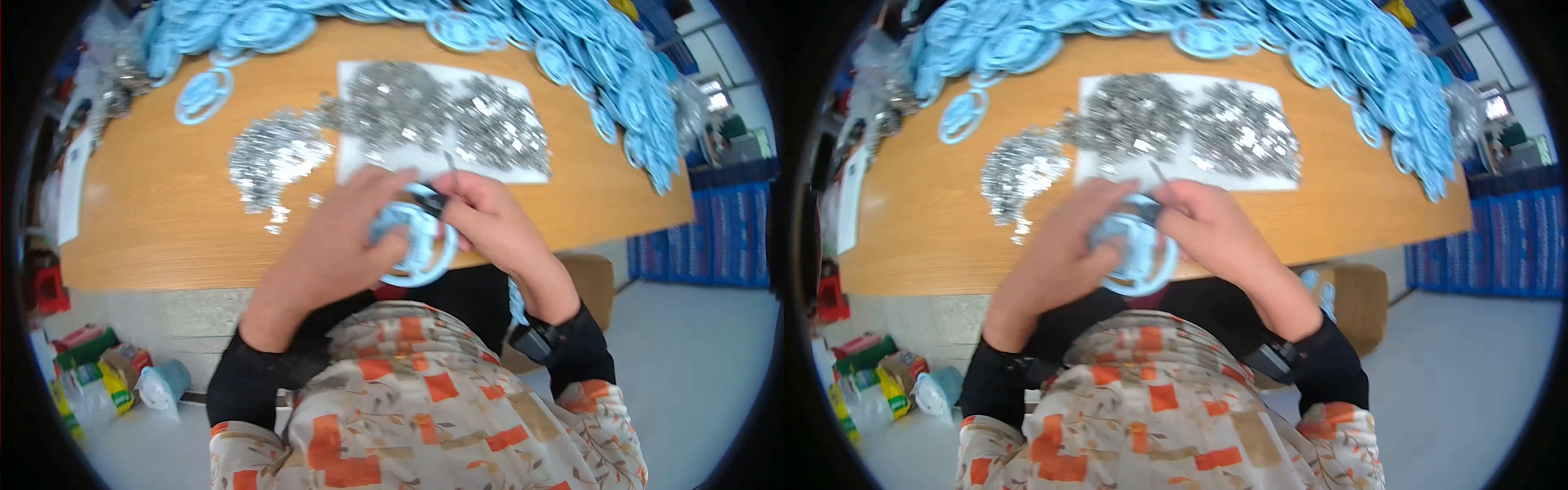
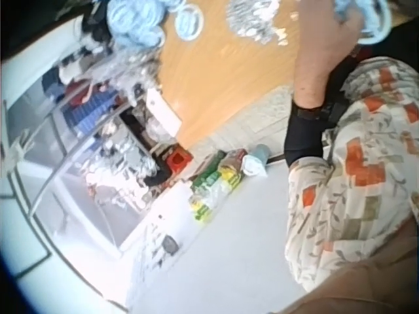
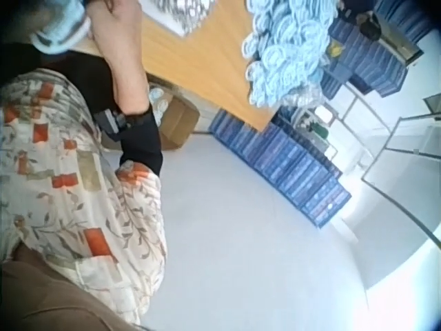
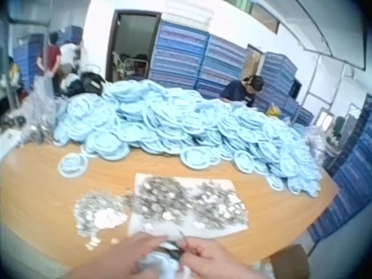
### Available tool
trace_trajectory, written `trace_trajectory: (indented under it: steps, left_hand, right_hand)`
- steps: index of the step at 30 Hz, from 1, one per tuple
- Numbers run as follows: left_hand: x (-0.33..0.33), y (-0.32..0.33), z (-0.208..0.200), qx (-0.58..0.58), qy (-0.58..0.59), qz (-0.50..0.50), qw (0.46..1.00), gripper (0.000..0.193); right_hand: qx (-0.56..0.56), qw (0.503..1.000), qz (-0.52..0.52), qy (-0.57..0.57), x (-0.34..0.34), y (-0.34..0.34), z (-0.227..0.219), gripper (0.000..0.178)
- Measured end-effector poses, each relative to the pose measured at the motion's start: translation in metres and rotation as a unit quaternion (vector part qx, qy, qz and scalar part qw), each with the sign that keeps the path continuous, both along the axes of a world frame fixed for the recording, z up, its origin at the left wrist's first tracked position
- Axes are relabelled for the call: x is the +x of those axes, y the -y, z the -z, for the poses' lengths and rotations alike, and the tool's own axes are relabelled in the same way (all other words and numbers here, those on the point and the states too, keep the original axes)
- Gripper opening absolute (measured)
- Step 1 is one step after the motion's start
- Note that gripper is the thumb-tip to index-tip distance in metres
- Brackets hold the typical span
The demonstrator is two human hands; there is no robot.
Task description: The person uses a small tool to insert metal battery contacts into a blue plastic frame. After assembling the frame, they wipe their arm with a white cloth and place the finished part into a box.
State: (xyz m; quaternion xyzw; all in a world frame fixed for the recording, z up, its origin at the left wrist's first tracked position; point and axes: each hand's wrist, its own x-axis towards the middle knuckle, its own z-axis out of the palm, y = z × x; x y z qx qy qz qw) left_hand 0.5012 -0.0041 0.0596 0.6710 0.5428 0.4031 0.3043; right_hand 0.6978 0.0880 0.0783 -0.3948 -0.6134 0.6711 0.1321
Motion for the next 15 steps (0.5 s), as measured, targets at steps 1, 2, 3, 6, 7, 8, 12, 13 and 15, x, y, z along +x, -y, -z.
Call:
trace_trajectory:
  steps: [1, 2, 3, 6, 7, 8, 12, 13, 15]
  left_hand:
    - [0.004, 0.004, -0.001, -0.011, 0.006, 0.000, 1.000, 0.052]
    - [0.001, 0.005, 0.000, 0.013, -0.021, 0.022, 0.999, 0.051]
    - [0.005, 0.005, 0.002, 0.029, -0.024, 0.022, 0.999, 0.048]
    - [0.019, 0.004, 0.005, 0.014, -0.036, 0.024, 0.999, 0.041]
    - [0.025, 0.006, 0.005, 0.015, -0.021, 0.012, 1.000, 0.039]
    - [0.030, 0.008, 0.004, 0.017, -0.004, 0.007, 1.000, 0.038]
    - [0.037, 0.011, 0.006, 0.006, 0.077, -0.024, 0.997, 0.038]
    - [0.038, 0.007, 0.017, -0.017, 0.164, -0.020, 0.986, 0.038]
    - [0.035, -0.006, 0.033, 0.028, 0.162, 0.006, 0.986, 0.039]
  right_hand:
    - [0.017, 1.000, -0.007, 0.018, 0.002, 0.002, -0.005, 0.022]
    - [-0.003, 1.000, 0.006, 0.010, 0.002, 0.005, -0.005, 0.021]
    - [-0.005, 1.000, 0.006, 0.000, 0.007, 0.004, 0.002, 0.021]
    - [-0.032, 0.999, 0.037, -0.004, 0.017, 0.006, 0.012, 0.020]
    - [-0.041, 0.998, 0.046, -0.003, 0.018, 0.008, 0.010, 0.017]
    - [-0.048, 0.998, 0.047, -0.017, 0.021, 0.009, 0.010, 0.012]
    - [-0.079, 0.988, 0.101, -0.088, 0.020, 0.010, 0.004, 0.016]
    - [-0.102, 0.978, 0.144, -0.109, 0.020, 0.010, 0.001, 0.019]
    - [-0.053, 0.978, 0.128, -0.153, 0.026, 0.000, 0.015, 0.021]
